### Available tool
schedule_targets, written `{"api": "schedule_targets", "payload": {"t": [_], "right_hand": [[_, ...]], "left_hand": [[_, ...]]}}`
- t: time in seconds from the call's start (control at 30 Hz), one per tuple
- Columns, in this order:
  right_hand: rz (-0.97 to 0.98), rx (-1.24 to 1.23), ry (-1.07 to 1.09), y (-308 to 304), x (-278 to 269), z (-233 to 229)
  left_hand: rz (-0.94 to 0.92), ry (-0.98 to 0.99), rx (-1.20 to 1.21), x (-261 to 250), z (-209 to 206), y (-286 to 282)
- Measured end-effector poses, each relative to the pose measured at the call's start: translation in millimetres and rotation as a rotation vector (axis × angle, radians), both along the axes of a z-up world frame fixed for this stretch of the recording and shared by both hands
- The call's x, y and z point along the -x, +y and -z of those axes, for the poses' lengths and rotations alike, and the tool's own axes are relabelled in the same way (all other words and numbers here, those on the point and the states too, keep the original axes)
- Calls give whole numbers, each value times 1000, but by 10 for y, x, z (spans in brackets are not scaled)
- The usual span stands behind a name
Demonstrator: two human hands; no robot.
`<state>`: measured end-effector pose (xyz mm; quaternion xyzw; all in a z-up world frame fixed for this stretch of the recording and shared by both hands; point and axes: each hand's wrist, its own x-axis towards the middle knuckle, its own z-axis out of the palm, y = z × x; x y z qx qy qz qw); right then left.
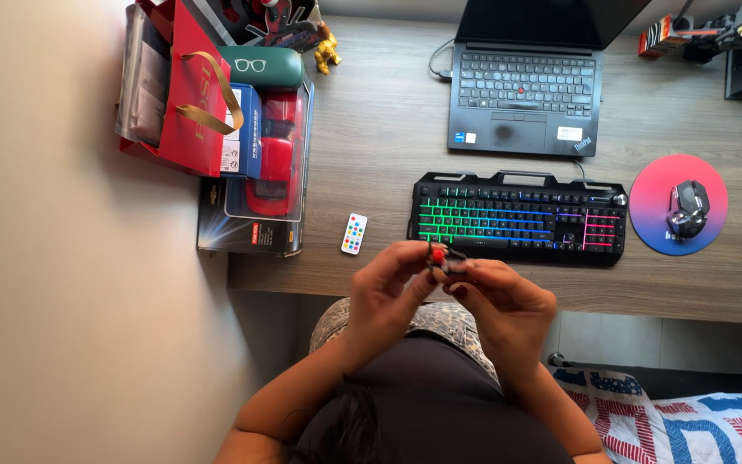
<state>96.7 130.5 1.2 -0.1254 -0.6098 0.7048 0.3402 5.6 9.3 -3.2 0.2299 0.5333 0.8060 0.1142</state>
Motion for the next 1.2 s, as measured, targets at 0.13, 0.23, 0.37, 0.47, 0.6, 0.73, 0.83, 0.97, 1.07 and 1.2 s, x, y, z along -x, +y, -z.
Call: {"api": "schedule_targets", "payload": {"t": [0.13,0.23,0.37,0.47,0.6,0.73,0.83,0.97,1.07,1.2], "right_hand": [[-23,36,-108,64,42,51],[-102,125,-146,98,103,199],[-245,126,-170,-10,326,107],[-332,61,-194,11,409,207],[-433,69,-192,-110,676,337],[-487,58,-225,-334,941,507],[-488,23,-229,-442,1208,954],[-472,-43,-249,-681,1700,1328],[-487,-102,-290,-1025,2005,1600],[-497,-105,-311,-1626,2322,1778]], "left_hand": [[48,-294,-39,64,2,-44],[25,-292,-35,95,-16,-76],[-81,-119,19,105,322,-174],[-107,-81,69,116,445,-297],[-166,-49,134,208,422,-513],[-256,-26,241,288,494,-741],[-352,-65,291,400,584,-906],[-544,-135,369,520,784,-1203],[-646,-138,442,549,1114,-1555],[-754,-88,497,731,1314,-2002]]}}
